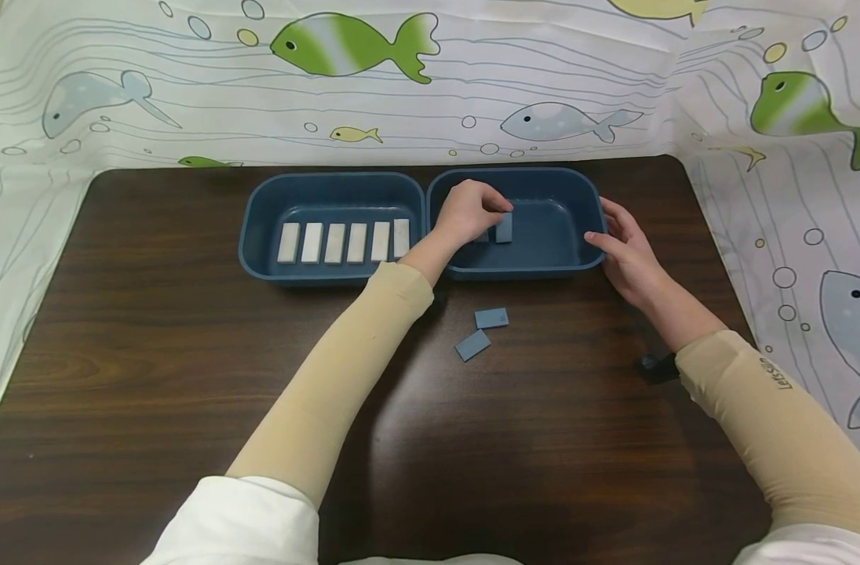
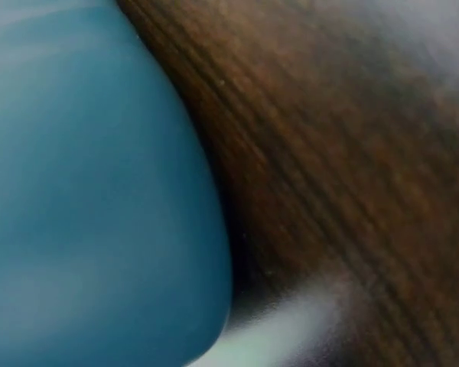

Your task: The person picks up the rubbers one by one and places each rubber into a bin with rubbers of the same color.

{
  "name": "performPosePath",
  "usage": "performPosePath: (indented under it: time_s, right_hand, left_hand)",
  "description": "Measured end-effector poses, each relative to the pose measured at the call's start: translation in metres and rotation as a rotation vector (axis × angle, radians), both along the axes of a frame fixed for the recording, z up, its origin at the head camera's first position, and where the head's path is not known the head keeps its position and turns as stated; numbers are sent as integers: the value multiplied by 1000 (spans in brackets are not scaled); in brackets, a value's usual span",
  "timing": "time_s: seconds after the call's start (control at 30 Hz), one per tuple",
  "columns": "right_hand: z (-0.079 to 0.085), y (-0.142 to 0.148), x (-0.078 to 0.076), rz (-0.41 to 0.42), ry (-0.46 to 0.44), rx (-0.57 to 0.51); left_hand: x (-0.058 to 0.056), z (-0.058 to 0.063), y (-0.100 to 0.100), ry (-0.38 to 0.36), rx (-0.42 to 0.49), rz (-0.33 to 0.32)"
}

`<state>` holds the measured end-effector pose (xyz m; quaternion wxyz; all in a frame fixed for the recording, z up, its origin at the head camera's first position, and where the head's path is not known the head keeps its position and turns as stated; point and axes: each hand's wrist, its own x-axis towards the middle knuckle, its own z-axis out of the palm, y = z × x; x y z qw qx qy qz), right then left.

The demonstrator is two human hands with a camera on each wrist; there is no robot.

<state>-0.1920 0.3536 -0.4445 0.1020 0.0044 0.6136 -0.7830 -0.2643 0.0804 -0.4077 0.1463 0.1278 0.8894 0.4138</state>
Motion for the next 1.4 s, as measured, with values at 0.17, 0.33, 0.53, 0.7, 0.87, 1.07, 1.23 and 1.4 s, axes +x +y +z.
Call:
performPosePath:
  time_s: [0.17,0.33,0.53,0.7,0.87,1.07,1.23,1.4]
  right_hand:
    - [0,1,0,0,3,2]
    - [-1,1,0,-1,10,-8]
    - [0,1,0,-1,6,-4]
    - [-1,1,0,-1,2,6]
    - [0,1,0,-3,1,16]
    - [0,1,0,-7,-8,18]
    - [0,1,0,-9,-6,18]
    - [0,1,0,-12,-8,21]
  left_hand:
    - [-1,1,0,-13,-14,39]
    - [-1,3,1,-23,-28,50]
    - [-1,3,0,-37,-34,21]
    - [0,3,0,-54,-32,-13]
    - [-1,2,-1,-51,-42,-27]
    - [-3,0,1,-46,-41,-35]
    - [-4,-1,2,-44,-58,-38]
    - [-5,-1,2,-41,-65,-33]
